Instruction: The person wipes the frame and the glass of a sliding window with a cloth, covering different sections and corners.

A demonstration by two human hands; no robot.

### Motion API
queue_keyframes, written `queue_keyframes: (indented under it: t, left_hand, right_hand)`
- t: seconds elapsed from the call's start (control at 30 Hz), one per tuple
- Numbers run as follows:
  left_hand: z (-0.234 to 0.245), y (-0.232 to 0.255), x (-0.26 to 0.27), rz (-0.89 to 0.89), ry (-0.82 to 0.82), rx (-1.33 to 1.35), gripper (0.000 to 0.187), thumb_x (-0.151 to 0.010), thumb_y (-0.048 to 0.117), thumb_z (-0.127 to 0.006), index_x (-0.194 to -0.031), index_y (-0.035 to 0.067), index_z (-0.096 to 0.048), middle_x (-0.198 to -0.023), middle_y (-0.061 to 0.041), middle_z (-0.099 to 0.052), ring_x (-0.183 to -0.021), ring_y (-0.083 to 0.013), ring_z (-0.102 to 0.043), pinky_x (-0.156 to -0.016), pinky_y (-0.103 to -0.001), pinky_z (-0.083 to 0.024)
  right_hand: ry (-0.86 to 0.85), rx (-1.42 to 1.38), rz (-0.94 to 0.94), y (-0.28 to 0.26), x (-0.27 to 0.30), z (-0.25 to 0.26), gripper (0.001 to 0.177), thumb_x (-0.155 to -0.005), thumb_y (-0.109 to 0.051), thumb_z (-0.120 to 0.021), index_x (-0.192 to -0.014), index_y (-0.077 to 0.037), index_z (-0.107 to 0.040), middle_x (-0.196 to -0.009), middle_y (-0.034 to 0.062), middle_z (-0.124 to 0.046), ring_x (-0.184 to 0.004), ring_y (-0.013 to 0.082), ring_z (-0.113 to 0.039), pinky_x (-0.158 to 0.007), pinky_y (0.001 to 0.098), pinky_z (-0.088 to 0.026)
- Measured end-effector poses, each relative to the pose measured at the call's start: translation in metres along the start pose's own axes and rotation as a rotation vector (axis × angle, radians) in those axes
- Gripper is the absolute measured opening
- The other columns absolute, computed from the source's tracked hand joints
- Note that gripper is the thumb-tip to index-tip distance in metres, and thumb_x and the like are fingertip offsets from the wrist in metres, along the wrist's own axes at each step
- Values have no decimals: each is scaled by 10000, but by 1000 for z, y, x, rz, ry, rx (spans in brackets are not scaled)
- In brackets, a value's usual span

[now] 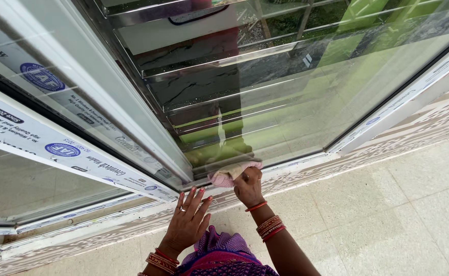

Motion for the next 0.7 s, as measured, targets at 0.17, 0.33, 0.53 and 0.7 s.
queue_keyframes:
  t: [0.17,0.33,0.53,0.7]
  left_hand:
    - [-19,18,13,32,-249,149,526,-933,218,-623,-1435,77,-555,-1602,-200,-308,-1485,-378,-270,-1173,-562,-211]
    - [-49,15,36,157,-503,303,424,-897,143,-651,-1314,65,-644,-1654,-174,-241,-1505,-355,-282,-1180,-525,-288]
    - [-60,7,82,340,-622,433,394,-829,161,-726,-1204,53,-673,-1623,-157,-277,-1398,-356,-434,-1094,-501,-401]
    - [-61,-9,135,489,-618,496,392,-835,161,-697,-1218,77,-676,-1599,-153,-355,-1254,-347,-579,-1045,-481,-465]
  right_hand:
    - [236,86,-469,135,17,90,618,-811,121,-484,-1415,-5,-464,-1345,202,-333,-1289,383,-363,-1117,517,-359]
    - [305,26,-930,229,60,132,668,-928,101,-433,-1584,-22,-403,-1283,188,-383,-1088,322,-501,-921,398,-489]
    - [189,10,-827,207,90,96,669,-928,99,-540,-1572,14,-383,-1281,196,-410,-1178,330,-500,-951,409,-510]
    - [202,-222,-751,131,91,36,744,-918,102,-597,-1586,56,-272,-1407,208,-380,-1298,350,-464,-1073,417,-468]
Point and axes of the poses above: each hand's wrist, its own x-axis away from the middle knuckle, its own z-axis out of the back of the hand, y = z × x, the point moved 10 cm from there along -x, towards the middle knuckle
